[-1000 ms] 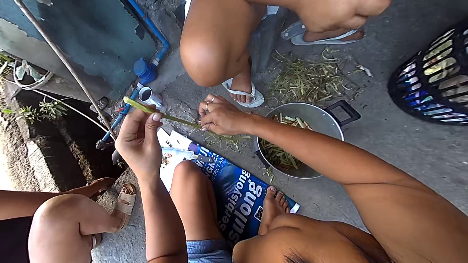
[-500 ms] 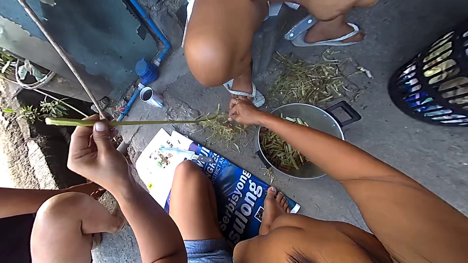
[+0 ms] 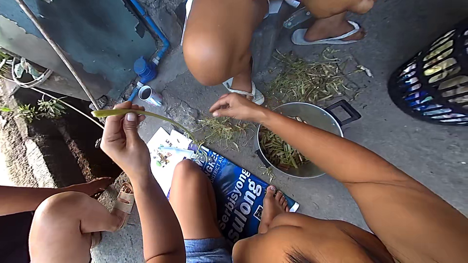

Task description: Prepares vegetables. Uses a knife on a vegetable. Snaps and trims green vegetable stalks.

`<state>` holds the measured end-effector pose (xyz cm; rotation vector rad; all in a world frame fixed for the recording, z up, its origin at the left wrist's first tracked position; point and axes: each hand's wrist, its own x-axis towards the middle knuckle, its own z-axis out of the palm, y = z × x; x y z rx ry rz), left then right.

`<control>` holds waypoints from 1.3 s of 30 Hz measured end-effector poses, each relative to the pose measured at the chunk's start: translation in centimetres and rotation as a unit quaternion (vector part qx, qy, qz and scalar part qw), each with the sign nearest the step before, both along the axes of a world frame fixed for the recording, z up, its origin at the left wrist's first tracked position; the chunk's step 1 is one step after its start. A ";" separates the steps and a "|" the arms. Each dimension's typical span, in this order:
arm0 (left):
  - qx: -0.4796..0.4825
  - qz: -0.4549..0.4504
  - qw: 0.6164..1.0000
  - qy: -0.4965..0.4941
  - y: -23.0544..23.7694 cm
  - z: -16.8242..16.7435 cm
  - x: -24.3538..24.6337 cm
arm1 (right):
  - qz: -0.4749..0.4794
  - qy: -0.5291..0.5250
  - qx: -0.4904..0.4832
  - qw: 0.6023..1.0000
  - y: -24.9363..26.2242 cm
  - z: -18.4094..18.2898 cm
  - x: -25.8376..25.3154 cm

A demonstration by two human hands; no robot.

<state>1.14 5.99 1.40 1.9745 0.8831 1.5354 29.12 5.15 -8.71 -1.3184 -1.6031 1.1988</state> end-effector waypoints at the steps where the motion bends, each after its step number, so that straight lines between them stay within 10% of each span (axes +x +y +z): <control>1: -0.008 -0.019 1.000 -0.003 0.0 0.0 0.4 | 0.026 -0.003 0.018 0.999 -0.2 0.4 -0.9; 18: -0.132 -0.083 0.987 0.048 -1.8 -3.9 3.8 | 0.031 -0.083 0.132 0.987 -0.7 1.8 -3.3; 32: -0.121 0.027 0.992 -0.014 -2.1 -4.9 4.4 | -0.039 -0.298 0.451 0.840 -1.6 0.7 -4.8; 39: -0.108 0.030 0.994 -0.014 -1.7 -4.5 3.0 | 0.003 -0.245 0.353 0.903 -1.3 -0.7 -3.9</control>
